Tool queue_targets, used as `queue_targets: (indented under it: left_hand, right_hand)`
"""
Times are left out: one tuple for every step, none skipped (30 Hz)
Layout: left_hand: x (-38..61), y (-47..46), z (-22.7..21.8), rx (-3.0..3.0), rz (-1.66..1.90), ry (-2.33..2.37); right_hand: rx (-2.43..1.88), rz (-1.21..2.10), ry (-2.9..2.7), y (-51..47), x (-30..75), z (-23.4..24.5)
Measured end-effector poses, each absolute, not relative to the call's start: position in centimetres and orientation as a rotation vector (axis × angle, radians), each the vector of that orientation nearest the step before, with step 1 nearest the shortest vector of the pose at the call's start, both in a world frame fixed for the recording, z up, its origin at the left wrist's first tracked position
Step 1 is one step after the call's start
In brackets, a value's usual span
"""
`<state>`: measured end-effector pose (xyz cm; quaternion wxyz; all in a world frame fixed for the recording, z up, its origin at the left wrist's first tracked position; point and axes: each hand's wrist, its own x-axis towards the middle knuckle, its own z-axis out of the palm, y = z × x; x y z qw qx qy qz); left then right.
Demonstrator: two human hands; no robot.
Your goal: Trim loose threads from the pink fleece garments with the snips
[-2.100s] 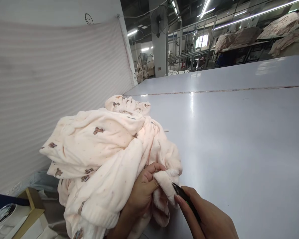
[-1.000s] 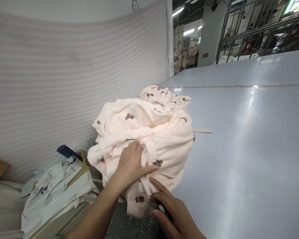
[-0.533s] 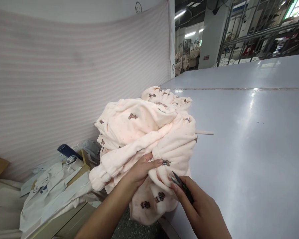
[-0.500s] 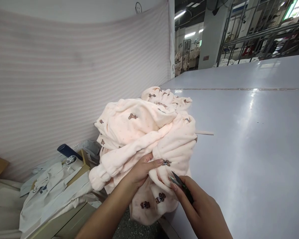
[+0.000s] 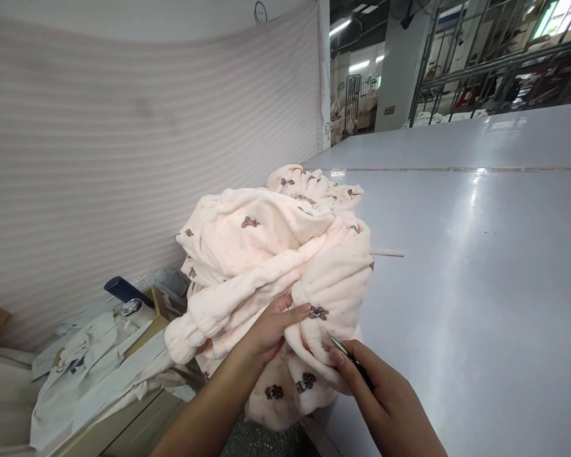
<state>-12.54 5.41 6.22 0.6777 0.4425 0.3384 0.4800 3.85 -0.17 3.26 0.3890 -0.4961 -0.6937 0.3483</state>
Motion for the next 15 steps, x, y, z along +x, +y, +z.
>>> queue_targets:
  left_hand:
    - [-12.56,5.44,6.17,0.992,1.082,0.763]
    - [-12.59,5.46,6.12,0.990,1.084,0.765]
    - [-12.61,5.47,6.07,0.991,1.083,0.766]
    - [-12.61,5.47,6.03,0.994,1.085,0.765]
    - [-12.60,5.47,6.00,0.999,1.086,0.764]
    - [-12.57,5.46,5.96,1.002,1.085,0.763]
    - [-12.52,5.45,5.94,1.003,1.080,0.765]
    - [-12.46,5.45,5.92,1.003,1.076,0.771]
    - [-12.40,5.44,5.92,1.002,1.075,0.781]
    - [-12.33,5.44,5.97,1.001,1.074,0.790]
    - [-12.28,5.42,6.06,1.000,1.071,0.797]
    - [-12.24,5.37,6.22,1.005,1.069,0.802]
    - [-12.24,5.26,6.44,1.019,1.068,0.812]
    - [-12.27,5.08,6.68,1.053,1.073,0.835]
    - [-12.32,4.80,6.91,1.111,1.085,0.877]
  right_hand:
    - [-1.245,0.929,-1.743,-0.20,3.89,3.22]
    - [-1.251,0.932,-1.735,-0.25,3.91,3.18]
    - [-1.277,0.892,-1.743,-0.32,3.92,3.13]
    - [-1.308,0.835,-1.758,-0.41,3.91,3.07]
    - [-1.336,0.777,-1.772,-0.48,3.89,3.02]
    - [-1.354,0.728,-1.784,-0.54,3.85,2.96]
    - [-1.364,0.694,-1.793,-0.56,3.79,2.93]
    - [-1.366,0.675,-1.799,-0.55,3.71,2.92]
    - [-1.367,0.668,-1.804,-0.50,3.62,2.94]
    - [-1.367,0.661,-1.808,-0.41,3.54,3.00]
    - [-1.360,0.669,-1.809,-0.30,3.47,3.08]
    - [-1.343,0.705,-1.806,-0.18,3.47,3.16]
    - [-1.314,0.768,-1.795,-0.10,3.58,3.20]
    - [-1.271,0.857,-1.777,-0.07,3.84,3.14]
    - [-1.222,0.946,-1.747,-0.11,4.30,2.94]
